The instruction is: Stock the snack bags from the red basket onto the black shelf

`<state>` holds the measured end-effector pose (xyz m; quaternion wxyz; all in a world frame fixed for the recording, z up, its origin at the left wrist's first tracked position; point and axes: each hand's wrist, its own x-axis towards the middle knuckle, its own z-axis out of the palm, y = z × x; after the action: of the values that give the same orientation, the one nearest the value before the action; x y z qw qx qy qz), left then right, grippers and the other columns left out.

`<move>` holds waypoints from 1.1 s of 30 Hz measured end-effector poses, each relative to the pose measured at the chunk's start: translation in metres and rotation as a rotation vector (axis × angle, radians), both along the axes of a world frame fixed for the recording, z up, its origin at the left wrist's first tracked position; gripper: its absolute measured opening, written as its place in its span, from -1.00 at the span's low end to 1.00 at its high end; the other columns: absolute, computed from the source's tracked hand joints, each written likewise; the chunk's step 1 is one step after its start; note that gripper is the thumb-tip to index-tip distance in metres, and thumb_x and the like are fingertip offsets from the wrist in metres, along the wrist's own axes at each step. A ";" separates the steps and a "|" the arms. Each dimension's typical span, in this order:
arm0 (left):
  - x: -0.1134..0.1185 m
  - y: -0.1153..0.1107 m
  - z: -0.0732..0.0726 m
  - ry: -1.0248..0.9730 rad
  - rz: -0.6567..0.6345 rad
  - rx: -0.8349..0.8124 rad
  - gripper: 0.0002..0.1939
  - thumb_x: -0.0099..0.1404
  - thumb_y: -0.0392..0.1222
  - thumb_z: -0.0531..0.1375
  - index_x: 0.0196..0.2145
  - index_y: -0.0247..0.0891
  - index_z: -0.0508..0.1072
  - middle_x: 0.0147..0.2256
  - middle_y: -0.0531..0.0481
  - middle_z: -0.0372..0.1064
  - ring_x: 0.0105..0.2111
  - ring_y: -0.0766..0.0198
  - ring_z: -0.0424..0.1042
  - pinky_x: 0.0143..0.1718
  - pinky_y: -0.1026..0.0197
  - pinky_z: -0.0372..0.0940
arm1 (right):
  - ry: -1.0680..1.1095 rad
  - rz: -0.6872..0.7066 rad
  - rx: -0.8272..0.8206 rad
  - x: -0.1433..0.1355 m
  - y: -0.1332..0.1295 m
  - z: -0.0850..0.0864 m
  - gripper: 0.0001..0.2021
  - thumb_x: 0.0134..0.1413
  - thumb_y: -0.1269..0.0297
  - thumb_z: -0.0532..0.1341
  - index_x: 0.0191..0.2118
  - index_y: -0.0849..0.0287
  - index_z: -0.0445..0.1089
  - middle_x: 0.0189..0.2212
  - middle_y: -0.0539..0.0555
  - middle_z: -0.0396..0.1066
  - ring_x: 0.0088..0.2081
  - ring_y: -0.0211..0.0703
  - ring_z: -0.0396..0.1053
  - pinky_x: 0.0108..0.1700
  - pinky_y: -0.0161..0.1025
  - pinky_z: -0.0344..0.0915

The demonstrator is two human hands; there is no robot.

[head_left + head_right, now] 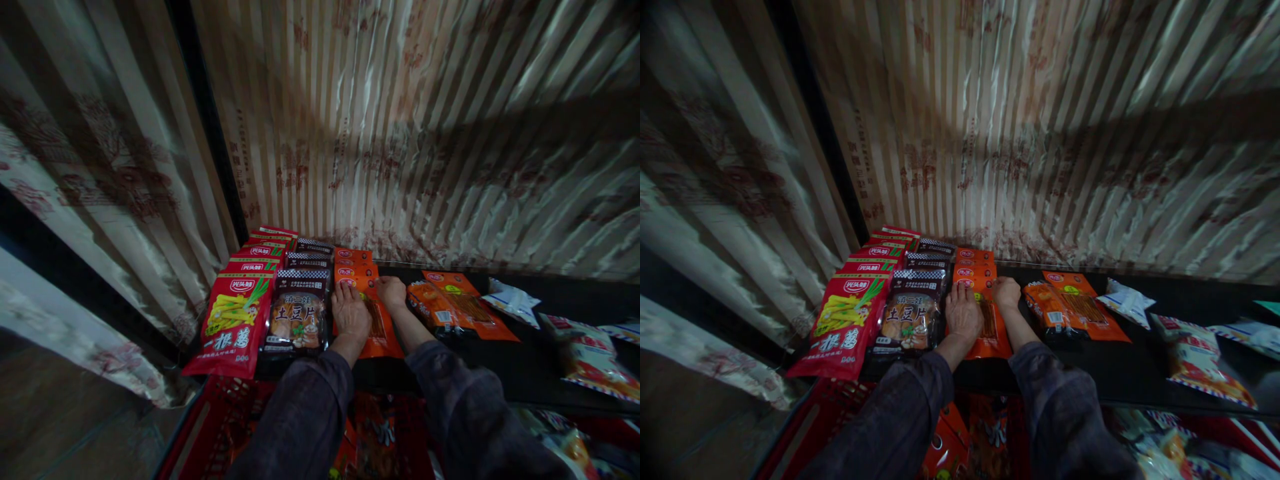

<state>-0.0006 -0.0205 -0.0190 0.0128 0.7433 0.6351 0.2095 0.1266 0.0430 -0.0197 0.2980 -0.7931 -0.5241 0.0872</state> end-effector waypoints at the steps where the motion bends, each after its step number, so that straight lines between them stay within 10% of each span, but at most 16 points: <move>1: 0.000 0.000 -0.001 -0.007 0.003 0.002 -0.56 0.36 -0.29 0.03 0.15 -0.48 0.37 0.23 -0.37 0.23 0.29 -0.06 0.13 0.20 -0.06 0.17 | -0.007 -0.019 -0.013 -0.001 -0.001 0.001 -0.81 0.11 0.29 0.20 -0.39 0.14 0.57 -0.41 0.22 0.58 -0.26 0.03 0.57 -0.30 -0.25 0.36; 13: 0.002 0.003 -0.011 -0.043 -0.021 0.030 -0.50 0.32 -0.25 0.04 0.16 -0.52 0.35 0.23 -0.39 0.23 0.30 -0.04 0.12 0.30 -0.07 0.02 | 0.046 -0.069 -0.019 -0.008 -0.001 0.002 -0.68 0.03 0.28 0.30 -0.07 0.17 0.37 -0.22 0.17 0.55 -0.13 -0.02 0.52 -0.13 -0.21 0.36; 33: 0.001 0.000 -0.012 -0.047 -0.022 0.052 -0.50 0.33 -0.25 0.02 0.16 -0.54 0.34 0.23 -0.42 0.22 0.29 -0.04 0.14 0.30 -0.08 0.02 | 0.045 -0.061 -0.039 0.001 -0.003 0.003 -0.87 0.03 0.21 0.32 -0.29 0.08 0.42 -0.29 0.05 0.57 -0.27 -0.11 0.51 -0.29 -0.27 0.29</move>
<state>0.0001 -0.0201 -0.0309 0.0105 0.7450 0.6209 0.2434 0.1275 0.0396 -0.0171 0.2965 -0.8122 -0.4911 0.1061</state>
